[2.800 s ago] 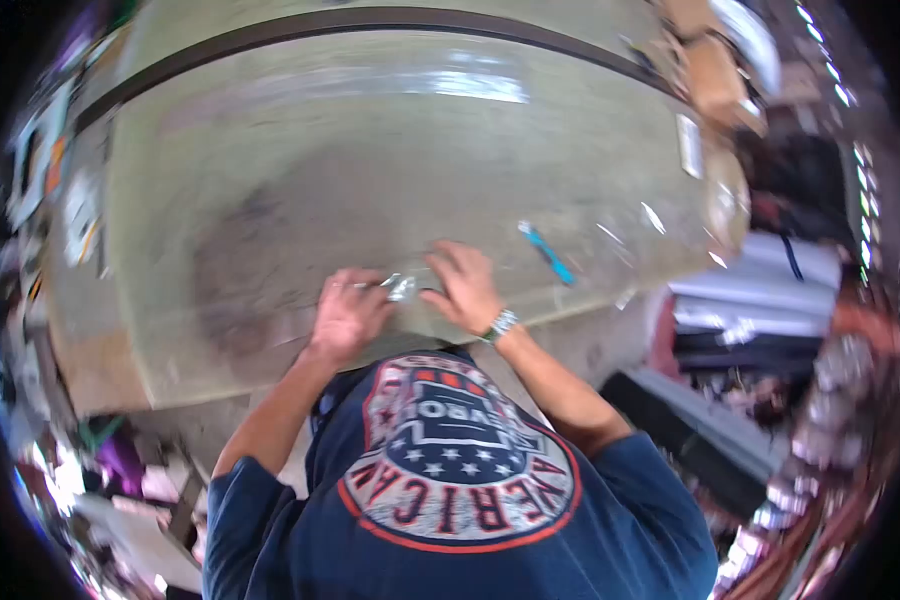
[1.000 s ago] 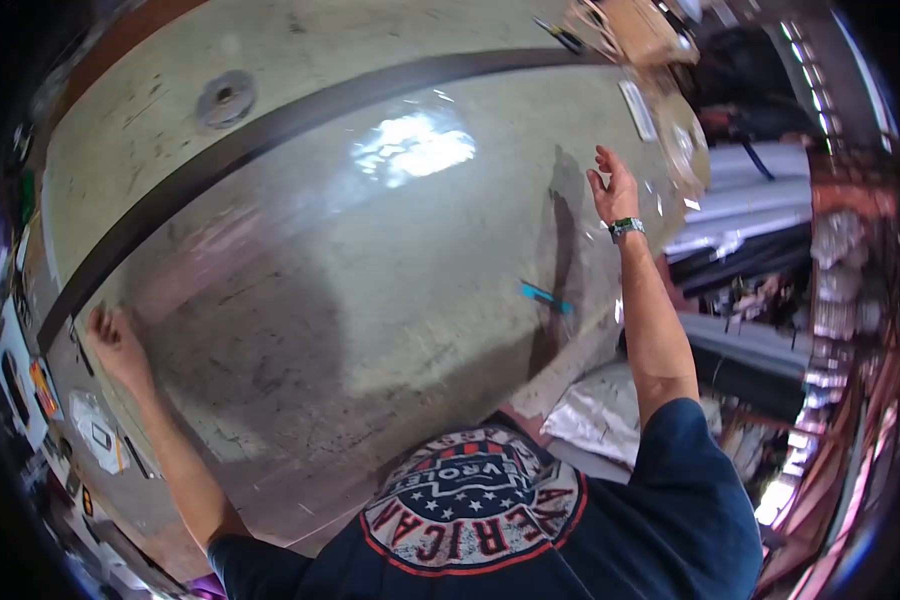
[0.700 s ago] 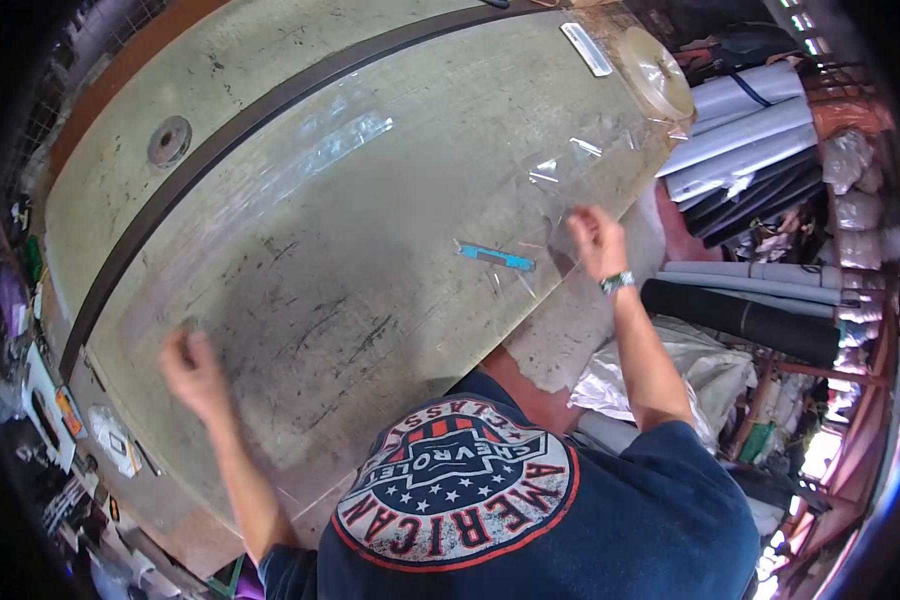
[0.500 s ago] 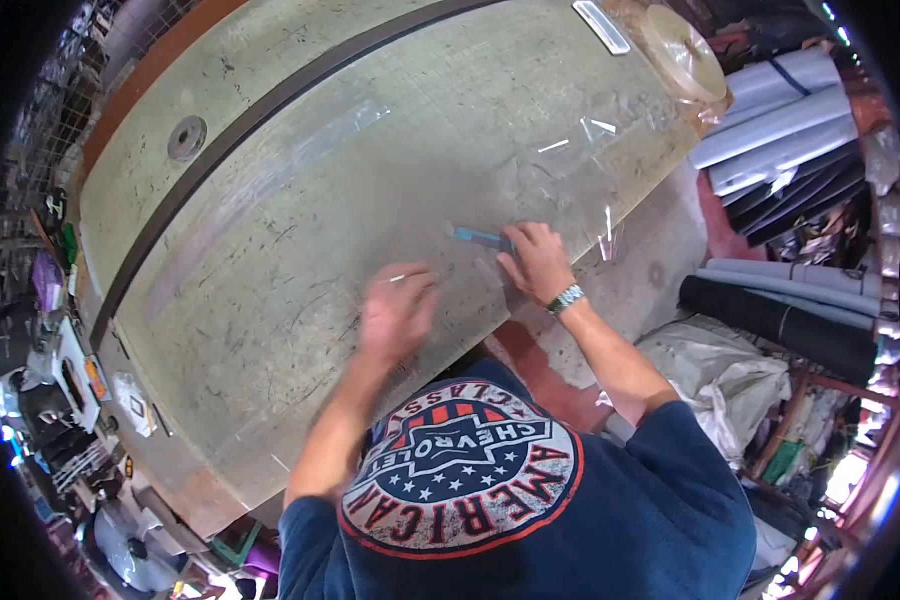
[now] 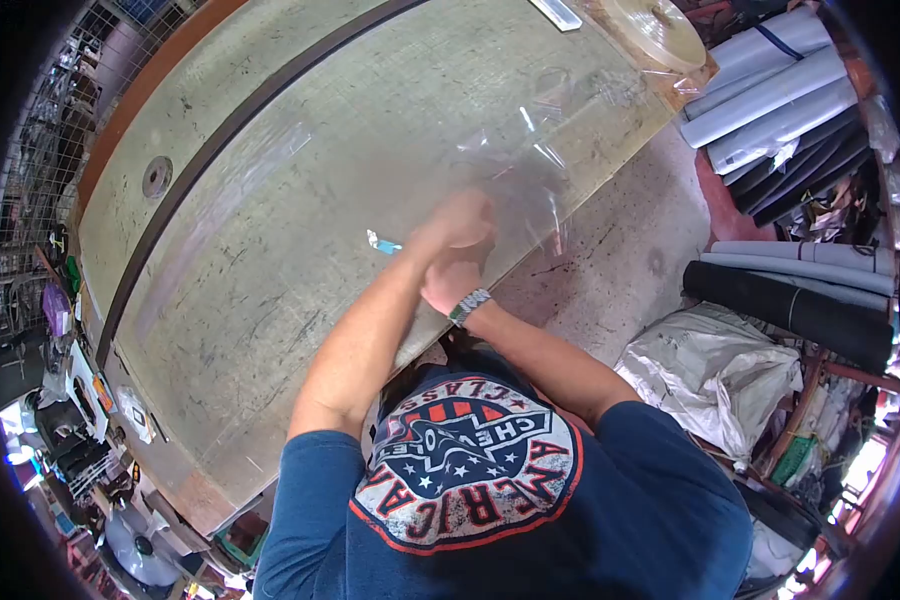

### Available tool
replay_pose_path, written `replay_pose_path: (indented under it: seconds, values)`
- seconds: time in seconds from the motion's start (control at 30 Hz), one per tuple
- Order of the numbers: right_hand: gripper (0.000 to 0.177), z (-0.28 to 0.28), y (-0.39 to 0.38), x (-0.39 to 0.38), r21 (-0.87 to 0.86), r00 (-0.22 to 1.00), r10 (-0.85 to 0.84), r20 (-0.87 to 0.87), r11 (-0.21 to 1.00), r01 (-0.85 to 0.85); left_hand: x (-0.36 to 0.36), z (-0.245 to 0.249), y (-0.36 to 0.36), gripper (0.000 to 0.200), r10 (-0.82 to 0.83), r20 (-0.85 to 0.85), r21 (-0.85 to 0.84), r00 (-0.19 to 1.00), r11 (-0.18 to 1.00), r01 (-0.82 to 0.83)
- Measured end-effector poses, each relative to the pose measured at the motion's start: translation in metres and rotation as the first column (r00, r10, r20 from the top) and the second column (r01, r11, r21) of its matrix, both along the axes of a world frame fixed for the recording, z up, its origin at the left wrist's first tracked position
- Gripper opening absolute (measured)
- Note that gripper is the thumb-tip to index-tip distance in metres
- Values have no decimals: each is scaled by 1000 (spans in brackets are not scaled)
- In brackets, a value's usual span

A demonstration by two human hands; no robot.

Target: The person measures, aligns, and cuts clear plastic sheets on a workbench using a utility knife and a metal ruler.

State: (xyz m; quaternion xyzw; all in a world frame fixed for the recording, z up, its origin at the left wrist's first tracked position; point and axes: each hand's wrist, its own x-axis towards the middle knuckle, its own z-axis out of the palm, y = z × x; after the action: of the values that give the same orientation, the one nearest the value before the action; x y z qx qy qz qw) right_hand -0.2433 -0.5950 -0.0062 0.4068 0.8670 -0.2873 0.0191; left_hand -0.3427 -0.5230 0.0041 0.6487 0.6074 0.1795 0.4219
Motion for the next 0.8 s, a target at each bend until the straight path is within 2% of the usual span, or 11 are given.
replay_pose_path:
  seconds: [0.03, 0.13, 0.2, 0.33, 0.43, 0.5, 0.53, 0.57, 0.67, 0.77, 0.8]
  values:
    - [27, 8, 1, -5, -116, 996, 10, 93, 993, 1, -4, 3, 1, 25, 16, 111, 18, 994, 1000, -18]
    - [30, -4, -1, -18, 113, 993, 112, -44, 988, -106, -19, 23, -3, 19, 248, 418, -162, 874, 967, -197]
    - [29, -33, -2, -38, 150, 980, 190, -66, 972, -179, -27, 49, -8, 19, 304, 415, -174, 857, 952, -253]
    - [37, -27, 5, -71, -44, 935, 199, -293, 974, -222, -37, 121, -25, 18, 274, 435, -154, 858, 961, -229]
    - [36, 23, 4, -63, -10, 867, 495, -56, 868, -496, -63, 139, -67, 19, 243, 386, -59, 890, 969, -239]
    - [30, 61, -11, -16, 506, 679, 636, -366, 749, -428, -82, 150, -106, 18, 257, 368, -41, 893, 964, -261]
    - [30, 97, 0, -4, 33, 571, 726, -383, 629, -777, -91, 154, -131, 16, 289, 375, -68, 881, 956, -284]
    - [32, 132, 8, 0, -438, 463, 763, -450, 263, -859, -98, 156, -155, 14, 318, 384, -97, 867, 948, -305]
    - [47, 176, -6, -3, 88, 325, 501, -802, 637, -766, -97, 147, -220, 13, 358, 445, -201, 821, 933, -298]
    - [59, 162, -36, -60, 205, 402, 494, -771, 790, -577, -101, 149, -268, 16, 403, 331, -274, 853, 906, -321]
    - [61, 145, -44, -72, -108, 520, 441, -732, 678, -727, -103, 137, -288, 19, 465, 341, -157, 817, 885, -439]
